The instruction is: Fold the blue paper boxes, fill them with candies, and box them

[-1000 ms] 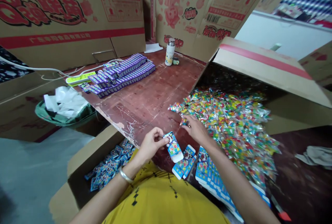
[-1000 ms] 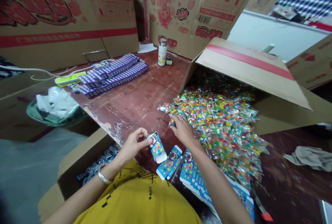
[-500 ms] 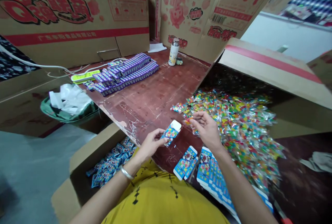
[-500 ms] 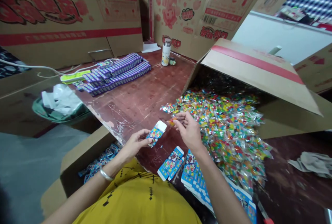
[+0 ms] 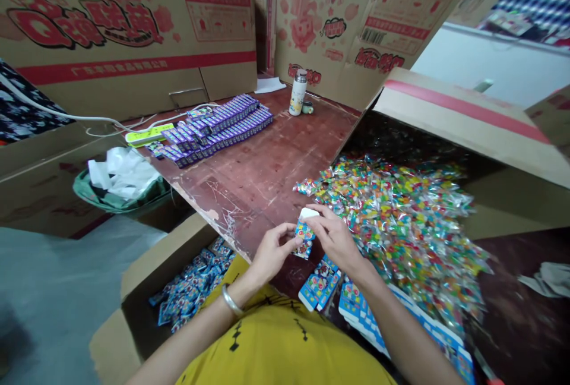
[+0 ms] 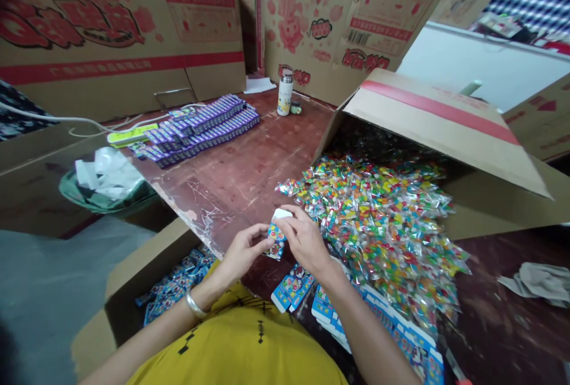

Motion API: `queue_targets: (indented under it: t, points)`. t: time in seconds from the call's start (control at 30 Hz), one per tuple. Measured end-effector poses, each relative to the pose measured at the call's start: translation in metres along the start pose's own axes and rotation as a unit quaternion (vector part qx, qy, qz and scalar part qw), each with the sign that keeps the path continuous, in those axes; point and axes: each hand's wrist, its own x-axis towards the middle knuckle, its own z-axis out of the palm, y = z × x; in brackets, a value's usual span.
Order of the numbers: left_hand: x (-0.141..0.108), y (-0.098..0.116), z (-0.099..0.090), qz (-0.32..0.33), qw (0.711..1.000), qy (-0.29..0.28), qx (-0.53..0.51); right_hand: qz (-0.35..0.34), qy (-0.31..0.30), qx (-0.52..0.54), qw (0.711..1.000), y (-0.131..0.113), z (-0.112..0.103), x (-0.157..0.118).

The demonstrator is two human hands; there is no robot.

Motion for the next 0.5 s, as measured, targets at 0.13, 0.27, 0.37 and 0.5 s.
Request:
queue_targets:
  t: [0.13,0.27,0.37,0.5]
  points:
    - [-0.003,0.01,0.004,0.014,0.997,0.051,-0.049,0.083,0.019,0.119,0.989,0.005,0.003,-0.015]
    - [-0.006,0.014,0.009,0.028,0.999,0.035,-0.023,0.107,0.061,0.188,0.974,0.014,0.016,-0.027]
    - [-0.006,0.012,0.009,0.017,1.0,-0.01,-0.003,0.088,0.092,0.183,0.975,0.015,0.022,-0.028]
    - [-0.004,0.012,0.007,0.009,1.0,-0.026,-0.009,0.072,0.108,0.204,0.97,0.009,0.024,-0.026]
